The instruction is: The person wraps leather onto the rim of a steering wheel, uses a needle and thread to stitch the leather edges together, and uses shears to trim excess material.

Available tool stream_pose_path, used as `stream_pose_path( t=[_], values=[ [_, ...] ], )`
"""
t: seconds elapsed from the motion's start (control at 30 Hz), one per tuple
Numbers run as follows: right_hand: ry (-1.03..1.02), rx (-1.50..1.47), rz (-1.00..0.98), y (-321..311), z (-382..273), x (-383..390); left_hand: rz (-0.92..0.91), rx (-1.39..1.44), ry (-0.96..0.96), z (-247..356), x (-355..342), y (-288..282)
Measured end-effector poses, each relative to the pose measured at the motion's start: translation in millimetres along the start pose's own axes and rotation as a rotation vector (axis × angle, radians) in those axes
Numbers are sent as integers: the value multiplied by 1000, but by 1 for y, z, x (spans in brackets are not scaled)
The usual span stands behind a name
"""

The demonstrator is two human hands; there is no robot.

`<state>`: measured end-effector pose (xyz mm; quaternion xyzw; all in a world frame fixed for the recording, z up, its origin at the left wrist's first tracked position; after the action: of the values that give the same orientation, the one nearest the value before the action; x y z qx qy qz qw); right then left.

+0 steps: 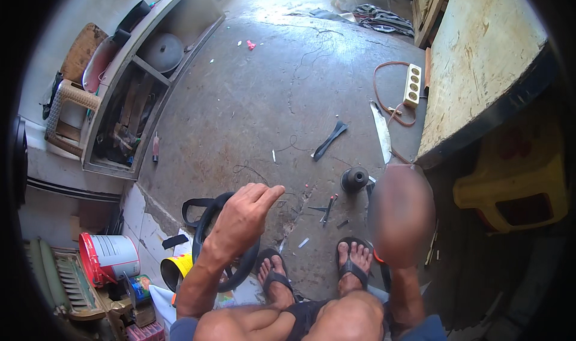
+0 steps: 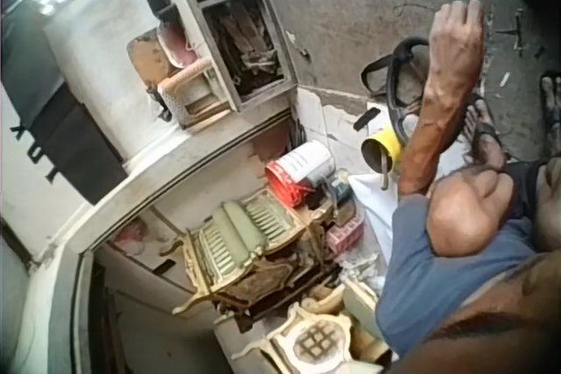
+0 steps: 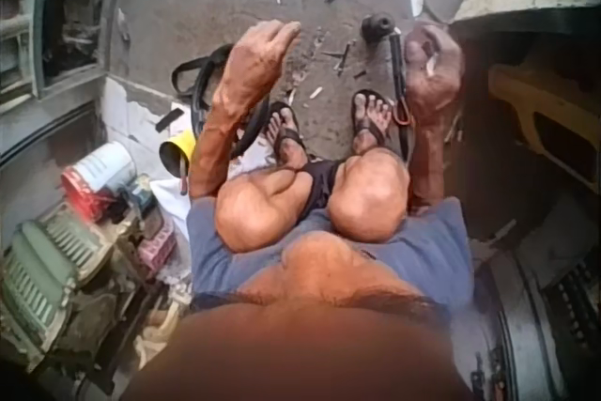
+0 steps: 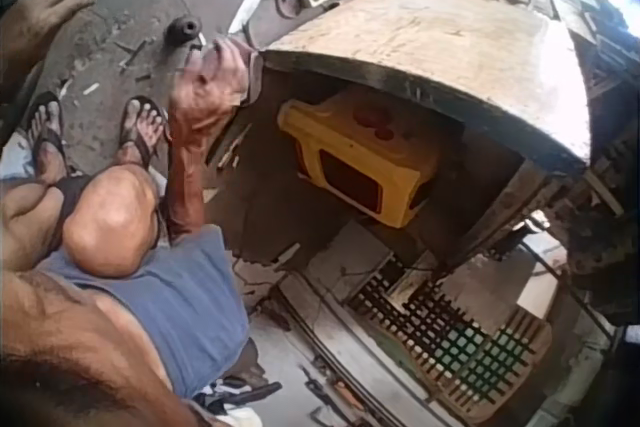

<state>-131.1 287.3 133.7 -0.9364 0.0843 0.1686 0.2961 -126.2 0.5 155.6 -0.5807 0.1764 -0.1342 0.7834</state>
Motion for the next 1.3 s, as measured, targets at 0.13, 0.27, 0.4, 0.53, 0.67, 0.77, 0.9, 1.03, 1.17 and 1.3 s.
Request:
stream_pose_path(
  t=[0.13, 0.27, 0.4, 0.53, 0.67, 0.77, 0.9, 1.03, 1.17, 1.3],
  values=[
    [-258, -326, -460, 78, -72, -15, 116, 63, 53, 17, -8, -17],
    [-134, -471, -610, 101, -68, -13, 251, 233, -132, 6, 12, -30],
    [-147, -258, -636, 103, -45, -4, 420, 229, -504, -59, 77, -10],
    [136, -340, -645, 99, 2, 32, 215, -267, -1013, -222, 258, 60],
    [394, -411, -536, 77, 49, 53, -311, -89, -1382, -268, 338, 134],
    [619, -582, -660, 82, 55, 66, -350, 536, -1621, -276, 348, 162],
    [802, -805, -998, 133, 44, 99, -415, 520, -1439, -274, 340, 132],
    [821, -885, -1076, 172, 62, 126, -211, 861, -1280, -218, 275, 78],
    [943, -743, -1006, 196, 87, 147, -10, 809, -1124, -199, 288, 60],
    [1116, -917, -1028, 208, 117, 182, -11, 669, -1159, -174, 277, 72]
  ],
)
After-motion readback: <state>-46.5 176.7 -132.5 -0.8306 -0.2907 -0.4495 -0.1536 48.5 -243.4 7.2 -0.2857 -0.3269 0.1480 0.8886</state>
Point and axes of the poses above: each hand's wrist, its own x-axis away from the middle knuckle, its own y-axis out of the palm, z = x × y, the point moved 3 cm from there along -x, towards the middle knuckle, and after that the axes turned 7 degrees about -x, right-handed, at the moved point
